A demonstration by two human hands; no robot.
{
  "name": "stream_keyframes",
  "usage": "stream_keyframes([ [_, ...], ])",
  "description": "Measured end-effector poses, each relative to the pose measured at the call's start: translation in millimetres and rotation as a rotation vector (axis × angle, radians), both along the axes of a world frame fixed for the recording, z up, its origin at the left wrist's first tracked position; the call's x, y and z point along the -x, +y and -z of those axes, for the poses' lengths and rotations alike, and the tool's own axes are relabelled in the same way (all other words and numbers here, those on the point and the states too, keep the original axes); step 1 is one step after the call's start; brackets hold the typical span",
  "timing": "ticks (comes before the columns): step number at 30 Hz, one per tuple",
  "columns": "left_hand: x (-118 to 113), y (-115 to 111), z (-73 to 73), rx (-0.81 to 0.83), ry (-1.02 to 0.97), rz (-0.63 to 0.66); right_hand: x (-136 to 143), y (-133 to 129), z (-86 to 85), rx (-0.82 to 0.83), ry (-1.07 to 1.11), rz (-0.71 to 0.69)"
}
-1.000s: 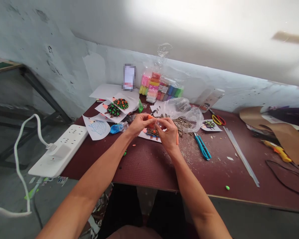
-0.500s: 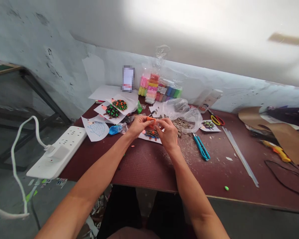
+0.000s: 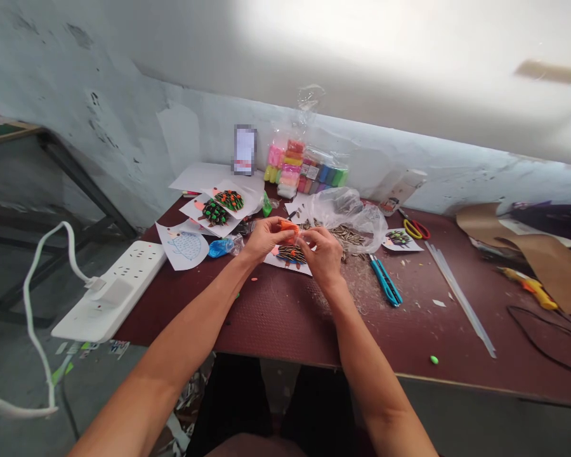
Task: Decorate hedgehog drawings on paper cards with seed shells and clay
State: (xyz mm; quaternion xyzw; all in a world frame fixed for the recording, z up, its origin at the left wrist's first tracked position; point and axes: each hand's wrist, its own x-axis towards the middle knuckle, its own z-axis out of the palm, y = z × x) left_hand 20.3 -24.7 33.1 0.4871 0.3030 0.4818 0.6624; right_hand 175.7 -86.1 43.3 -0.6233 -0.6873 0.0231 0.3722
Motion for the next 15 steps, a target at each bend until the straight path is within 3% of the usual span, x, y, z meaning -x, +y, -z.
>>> stream_keyframes([
  [9, 2.7, -0.9, -7.5, 0.015, 0.045, -0.007, 1.5, 3.1, 3.8, -0.142, 0.241, -0.205],
  [15, 6.1, -0.4, -7.7, -0.004, 0.078, 0.096, 3.6, 1.2, 3.4, -0.153, 0.24, -0.166],
])
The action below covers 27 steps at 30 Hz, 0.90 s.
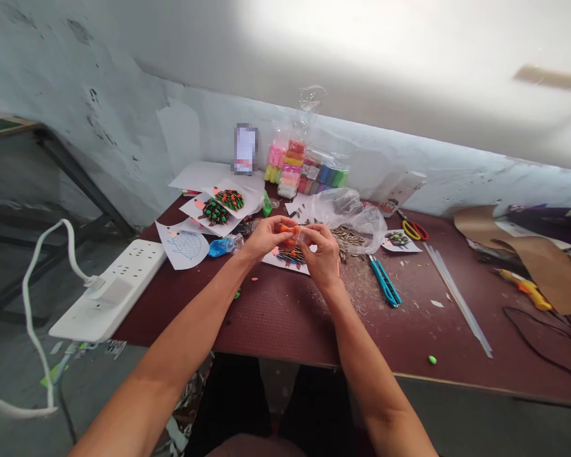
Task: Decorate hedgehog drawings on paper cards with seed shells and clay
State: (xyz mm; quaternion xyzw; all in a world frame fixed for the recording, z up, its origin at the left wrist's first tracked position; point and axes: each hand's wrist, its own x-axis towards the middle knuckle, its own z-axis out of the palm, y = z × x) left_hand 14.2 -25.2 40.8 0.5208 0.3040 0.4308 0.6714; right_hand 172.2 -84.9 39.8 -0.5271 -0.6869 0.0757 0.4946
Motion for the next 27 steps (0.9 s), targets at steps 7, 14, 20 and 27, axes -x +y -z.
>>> stream_keyframes([
  [7, 3.4, 0.7, -6.6, -0.086, 0.225, 0.072, -1.2, 0.0, 3.5, 0.007, -0.076, 0.046],
  [14, 2.2, -2.9, -9.0, -0.075, 0.198, 0.129, -2.4, -0.7, -0.8, -0.002, -0.245, 0.072],
  [20, 1.4, -1.6, -0.8, -0.1, 0.245, 0.06, -0.8, -3.0, -3.1, -0.011, -0.396, 0.106],
  [27, 6.8, 7.1, -0.6, -0.121, 0.12, -0.13, -1.8, 0.4, -9.2, -0.001, 0.114, -0.057],
])
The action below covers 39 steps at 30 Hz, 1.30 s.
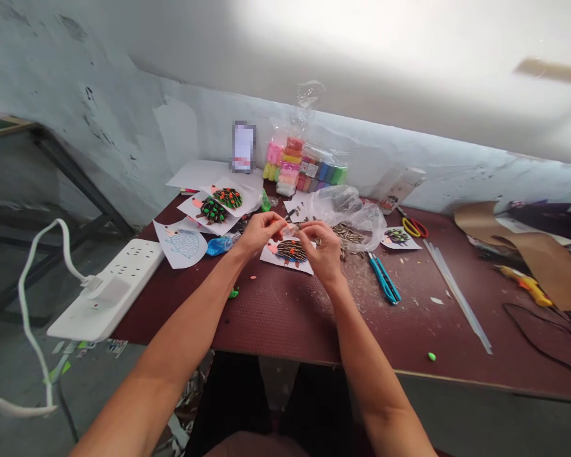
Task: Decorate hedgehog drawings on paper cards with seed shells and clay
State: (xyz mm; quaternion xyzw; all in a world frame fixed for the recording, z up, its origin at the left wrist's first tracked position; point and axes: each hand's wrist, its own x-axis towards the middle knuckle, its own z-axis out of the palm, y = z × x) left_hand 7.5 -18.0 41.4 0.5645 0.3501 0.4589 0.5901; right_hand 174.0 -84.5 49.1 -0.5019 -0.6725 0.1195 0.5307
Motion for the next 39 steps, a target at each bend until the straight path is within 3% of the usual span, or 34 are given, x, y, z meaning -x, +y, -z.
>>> stream_keyframes([
  [4, 3.2, 1.3, -5.0, 0.057, -0.094, -0.034, -8.6, 7.1, 1.1, 0.139, 0.41, -0.048],
  [8, 4.9, -0.7, -9.9, 0.134, -0.163, -0.013, -14.4, 9.7, 2.8, 0.256, 0.509, -0.064],
  [14, 8.2, -1.0, -11.3, 0.125, -0.17, 0.104, -17.5, 12.4, 4.4, 0.261, 0.435, -0.002],
  [20, 5.2, -5.2, -11.6, 0.155, -0.018, 0.19, -15.3, 12.9, 10.4, 0.297, 0.334, -0.058],
  [27, 1.0, -13.2, -12.6, 0.146, 0.047, 0.386, -4.4, 5.7, 7.6, 0.129, 0.113, 0.011],
  [33, -0.7, -5.5, -3.4, 0.177, -0.063, 0.262, -1.8, 4.6, 5.1, 0.104, 0.05, -0.082],
  [39, -1.4, -6.3, -5.3, 0.187, -0.082, 0.272, 1.1, 1.8, 2.1, 0.068, 0.054, -0.054],
])
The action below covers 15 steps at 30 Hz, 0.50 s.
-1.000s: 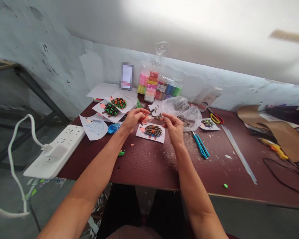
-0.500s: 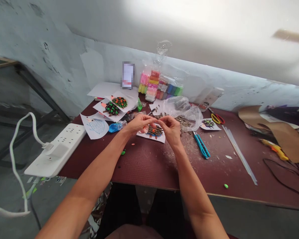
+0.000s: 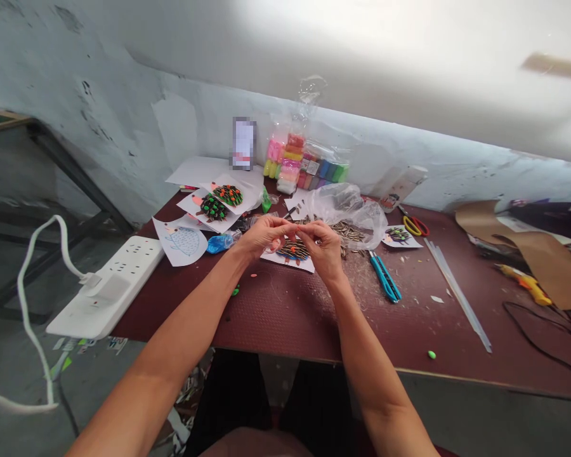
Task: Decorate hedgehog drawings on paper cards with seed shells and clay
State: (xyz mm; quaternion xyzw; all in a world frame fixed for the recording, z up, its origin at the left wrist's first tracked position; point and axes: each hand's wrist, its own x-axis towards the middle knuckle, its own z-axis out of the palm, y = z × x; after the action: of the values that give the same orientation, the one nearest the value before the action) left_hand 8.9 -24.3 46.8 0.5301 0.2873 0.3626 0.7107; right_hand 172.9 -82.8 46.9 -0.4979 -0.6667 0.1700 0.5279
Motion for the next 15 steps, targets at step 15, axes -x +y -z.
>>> stream_keyframes([
  [15, -0.1, -4.0, -3.7, -0.087, 0.128, -0.045, -0.8, -2.9, -1.9, -0.027, -0.15, 0.028],
])
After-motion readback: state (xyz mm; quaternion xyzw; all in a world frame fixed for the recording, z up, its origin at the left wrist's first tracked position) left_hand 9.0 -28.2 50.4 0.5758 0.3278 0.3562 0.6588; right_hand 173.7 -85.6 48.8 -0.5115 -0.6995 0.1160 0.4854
